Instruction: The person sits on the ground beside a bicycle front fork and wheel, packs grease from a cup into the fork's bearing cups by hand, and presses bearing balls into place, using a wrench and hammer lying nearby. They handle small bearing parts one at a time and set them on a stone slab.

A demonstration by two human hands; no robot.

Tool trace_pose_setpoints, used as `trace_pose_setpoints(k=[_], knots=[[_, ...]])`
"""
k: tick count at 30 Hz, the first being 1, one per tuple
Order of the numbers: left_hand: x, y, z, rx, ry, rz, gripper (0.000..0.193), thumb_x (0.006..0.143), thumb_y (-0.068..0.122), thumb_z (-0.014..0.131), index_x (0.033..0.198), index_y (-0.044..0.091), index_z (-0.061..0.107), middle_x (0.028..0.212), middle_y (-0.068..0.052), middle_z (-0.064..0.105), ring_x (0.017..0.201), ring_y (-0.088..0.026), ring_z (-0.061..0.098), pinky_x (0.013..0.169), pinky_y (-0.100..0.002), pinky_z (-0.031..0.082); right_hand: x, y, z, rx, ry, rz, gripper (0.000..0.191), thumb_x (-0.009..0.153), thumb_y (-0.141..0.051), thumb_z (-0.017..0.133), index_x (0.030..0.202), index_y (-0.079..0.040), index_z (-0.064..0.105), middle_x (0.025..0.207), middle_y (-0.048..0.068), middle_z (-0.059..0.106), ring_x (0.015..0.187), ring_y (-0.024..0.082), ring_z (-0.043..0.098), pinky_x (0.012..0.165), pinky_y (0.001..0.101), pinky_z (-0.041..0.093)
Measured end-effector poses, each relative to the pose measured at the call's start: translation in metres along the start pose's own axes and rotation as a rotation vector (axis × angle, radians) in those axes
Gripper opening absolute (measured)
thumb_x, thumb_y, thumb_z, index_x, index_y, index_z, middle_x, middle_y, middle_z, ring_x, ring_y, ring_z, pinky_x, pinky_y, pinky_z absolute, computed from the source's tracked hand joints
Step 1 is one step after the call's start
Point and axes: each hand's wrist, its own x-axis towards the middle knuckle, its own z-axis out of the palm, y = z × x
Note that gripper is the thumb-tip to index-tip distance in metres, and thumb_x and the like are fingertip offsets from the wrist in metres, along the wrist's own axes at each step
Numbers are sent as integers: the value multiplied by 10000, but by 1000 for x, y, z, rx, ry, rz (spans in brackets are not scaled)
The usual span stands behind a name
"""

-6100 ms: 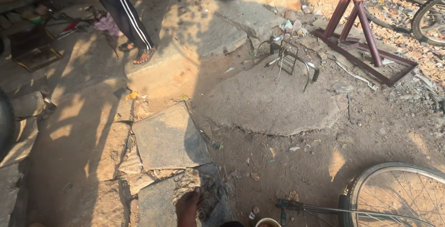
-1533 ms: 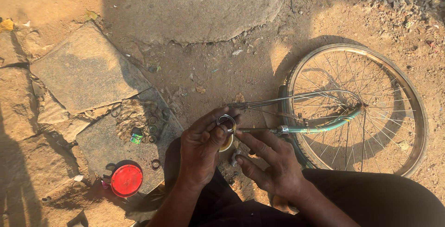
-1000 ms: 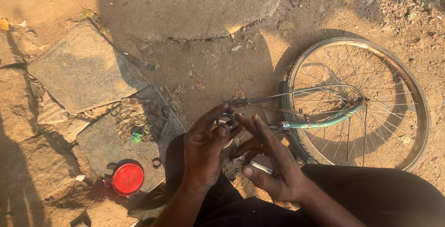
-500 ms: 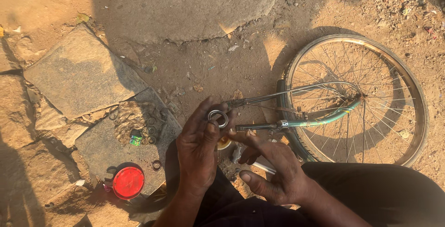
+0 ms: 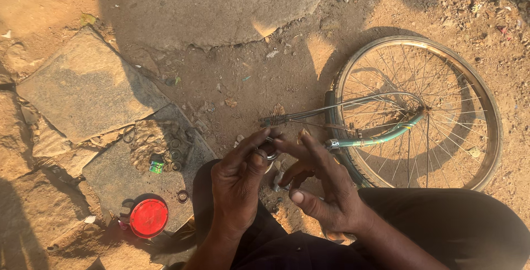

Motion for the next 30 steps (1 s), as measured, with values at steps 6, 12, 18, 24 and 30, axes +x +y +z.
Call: trace_pose_setpoints(k=[6,12,18,24,30], knots=[[1,2,8,-117,61,-7,458,1042,198,654,1452,21,551,1340,-152,649,1259,-274,667,1084,-458,597,-3,-4,5,94,-40,6,835,1071,-308,667,1688,-132,132,1667,291,421,1091,273,781,892,394,672],[5,1,9,-100,96,25,455,1044,192,660,1447,4,566,1387,-177,654,1281,-296,665,1095,-440,569,-1,-1,8,-12,-5,-49,840,1062,-287,697,1689,-137,159,1643,283,459,1088,242,779,897,375,665],[-1,-4,5,-36,4,13,442,1081,208,633,1459,-10,573,1411,-201,670,1321,-295,657,1118,-428,572,-6,-2,-1,226,31,100,881,1038,-301,702,1693,-118,142,1649,283,455,1079,259,741,909,401,646],[0,-7,10,-138,68,-12,476,1048,189,648,1467,-5,531,1363,-175,650,1270,-294,662,1078,-451,584,-8,-4,1,378,-22,89,862,1073,-318,680,1705,-139,123,1695,279,393,1127,288,733,954,434,639],[7,-1,12,-157,115,-2,453,1056,177,636,1458,-11,546,1373,-197,652,1287,-310,658,1101,-465,562,0,-1,11,32,-35,0,863,1063,-309,679,1701,-147,122,1718,263,340,1170,272,761,936,402,664]])
